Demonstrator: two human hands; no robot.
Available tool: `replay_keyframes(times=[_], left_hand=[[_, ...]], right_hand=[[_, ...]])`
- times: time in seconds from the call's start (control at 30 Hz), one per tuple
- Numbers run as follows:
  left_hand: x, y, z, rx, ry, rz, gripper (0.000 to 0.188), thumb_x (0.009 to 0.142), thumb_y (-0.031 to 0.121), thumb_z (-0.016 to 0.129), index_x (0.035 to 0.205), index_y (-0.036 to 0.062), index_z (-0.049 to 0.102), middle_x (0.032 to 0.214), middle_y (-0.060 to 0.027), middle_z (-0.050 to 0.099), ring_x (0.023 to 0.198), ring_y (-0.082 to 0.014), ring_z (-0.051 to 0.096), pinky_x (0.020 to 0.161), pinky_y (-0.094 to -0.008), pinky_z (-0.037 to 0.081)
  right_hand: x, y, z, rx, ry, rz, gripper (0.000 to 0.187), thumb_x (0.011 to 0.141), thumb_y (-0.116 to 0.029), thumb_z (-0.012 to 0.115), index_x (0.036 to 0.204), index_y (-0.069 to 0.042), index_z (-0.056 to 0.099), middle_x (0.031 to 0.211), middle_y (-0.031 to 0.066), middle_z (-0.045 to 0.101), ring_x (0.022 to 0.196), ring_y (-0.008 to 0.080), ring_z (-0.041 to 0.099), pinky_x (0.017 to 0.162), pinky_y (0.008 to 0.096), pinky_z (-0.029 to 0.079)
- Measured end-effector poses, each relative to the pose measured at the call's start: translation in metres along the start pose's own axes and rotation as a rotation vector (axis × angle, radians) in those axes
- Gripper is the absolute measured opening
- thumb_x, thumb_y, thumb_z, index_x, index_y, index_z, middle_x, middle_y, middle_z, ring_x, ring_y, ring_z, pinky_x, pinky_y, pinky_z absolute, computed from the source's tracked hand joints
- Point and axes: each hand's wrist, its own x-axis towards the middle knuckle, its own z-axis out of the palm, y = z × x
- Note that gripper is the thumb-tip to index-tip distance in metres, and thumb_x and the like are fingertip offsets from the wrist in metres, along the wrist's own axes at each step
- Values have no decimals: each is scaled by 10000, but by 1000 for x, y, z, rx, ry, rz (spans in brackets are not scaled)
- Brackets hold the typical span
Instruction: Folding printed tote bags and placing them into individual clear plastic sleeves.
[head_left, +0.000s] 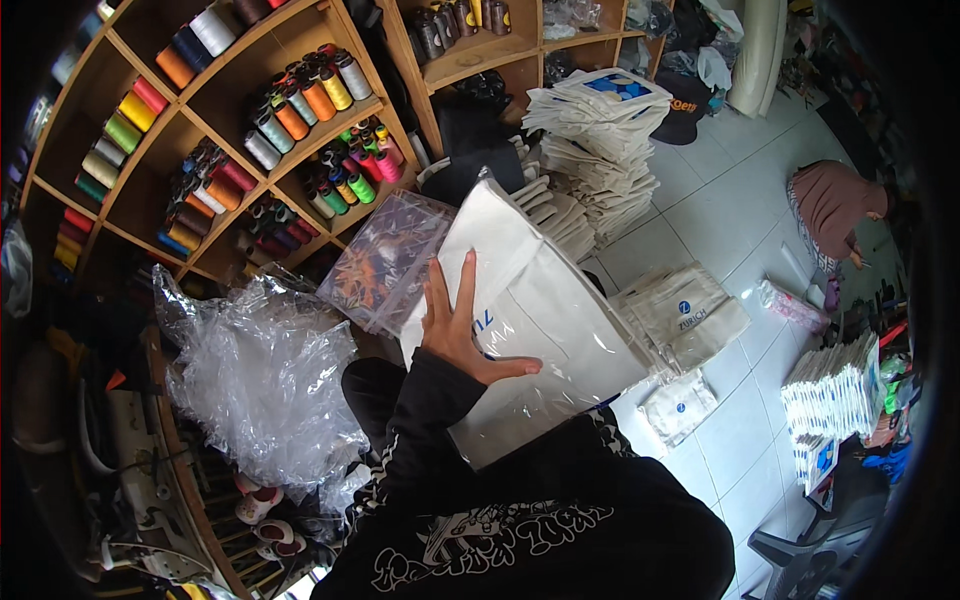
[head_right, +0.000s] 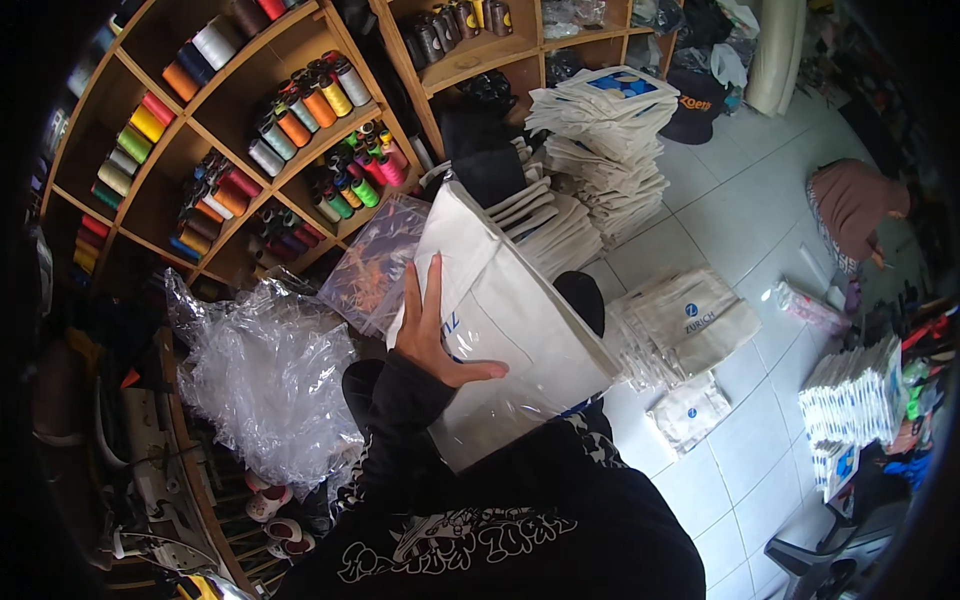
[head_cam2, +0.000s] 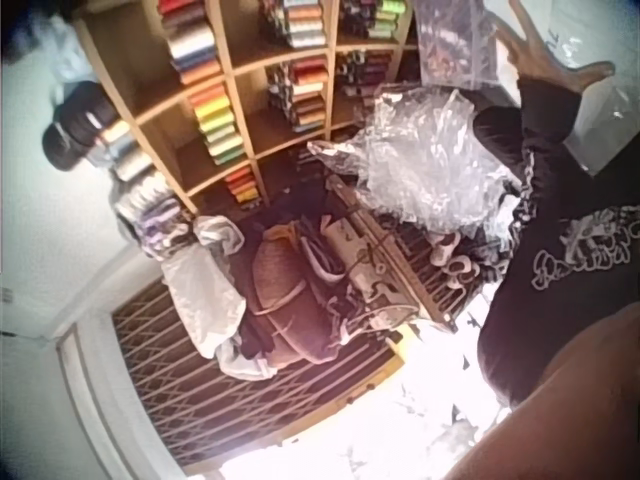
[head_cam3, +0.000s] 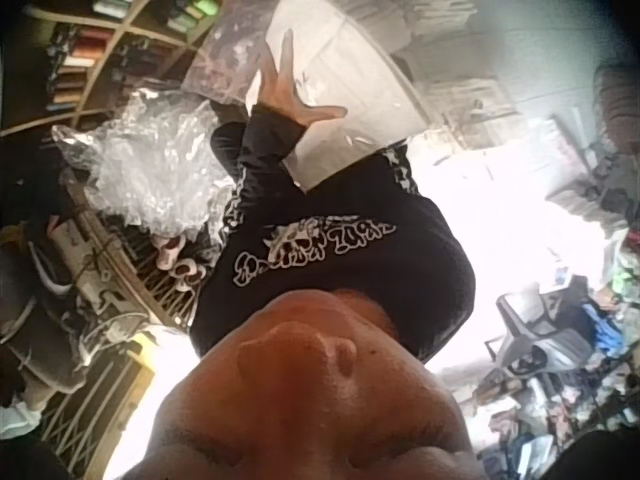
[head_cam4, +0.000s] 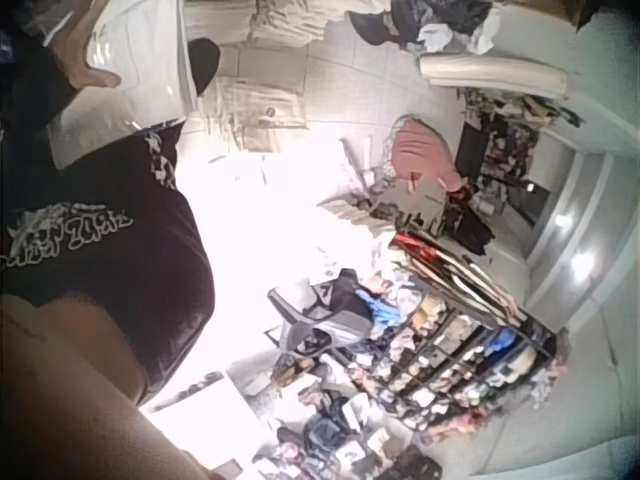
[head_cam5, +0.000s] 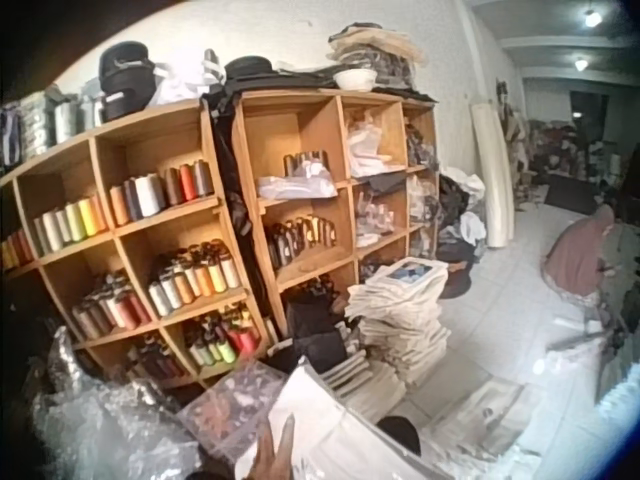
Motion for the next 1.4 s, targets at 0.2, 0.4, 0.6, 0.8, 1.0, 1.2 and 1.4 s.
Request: replay_keyframes(times=[0.2, 0.4, 0.6, 0.8, 1.0, 1.2, 1.4], left_hand=[[3, -30, -19, -96, 179, 76, 1083, 579, 452, 761, 1360, 21, 146, 1283, -343, 284, 1207, -443, 310, 968, -449, 316], [15, -82, -49, -602, 18, -330, 502, 796, 231, 632, 1184, -23, 439, 870, -137, 619, 779, -181, 591, 709, -252, 448], [20, -89, -60, -616, 180, -200, 135, 846, 124, 570, 818, -6, 592, 713, 27, 555, 617, -15, 442, 551, -168, 342], [16, -99, -58, -742, 415, -189, 136, 881, 137, 514, 825, 14, 537, 688, 75, 451, 620, -9, 350, 606, -154, 307], [12, -82, -63, -795, 356, -114, 177, 900, 166, 463, 977, 12, 504, 906, -12, 554, 823, -53, 452, 782, -194, 326], [14, -75, -82, -765, 372, 2, 296, 897, 244, 472, 1021, -16, 541, 938, -43, 591, 849, -93, 512, 782, -225, 379], [12, -52, -80, -639, 471, 8, 261, 885, 220, 506, 967, -20, 569, 881, -18, 597, 783, -75, 514, 730, -217, 398]], right_hand=[[-2, -7, 11, -24, -29, 21, 474, 923, -387, 344, 1228, -29, 399, 1194, 117, 473, 1067, 192, 471, 913, 295, 365], [-7, 2, 38, -20, -66, 69, 480, 923, -392, 345, 1216, -18, 414, 1172, 119, 492, 1052, 188, 480, 907, 283, 367], [-12, -10, 59, -51, -95, 52, 487, 923, -397, 346, 1203, -7, 429, 1150, 122, 510, 1038, 183, 490, 901, 272, 368], [0, -28, 94, -102, -154, 46, 496, 922, -402, 347, 1190, 4, 443, 1128, 124, 529, 1024, 179, 500, 896, 261, 370], [9, -49, 180, -1227, 191, -333, 341, 903, -319, 458, 687, -58, 486, 584, -43, 364, 567, 59, 347, 528, 241, 306], [-6, -59, 191, -1375, -24, -287, 378, 890, -314, 486, 606, -74, 414, 542, -52, 342, 518, 46, 311, 476, 244, 252], [5, -58, 207, -1220, -70, -550, 322, 878, -272, 494, 669, -28, 489, 560, -48, 415, 540, 41, 341, 489, 231, 268]])
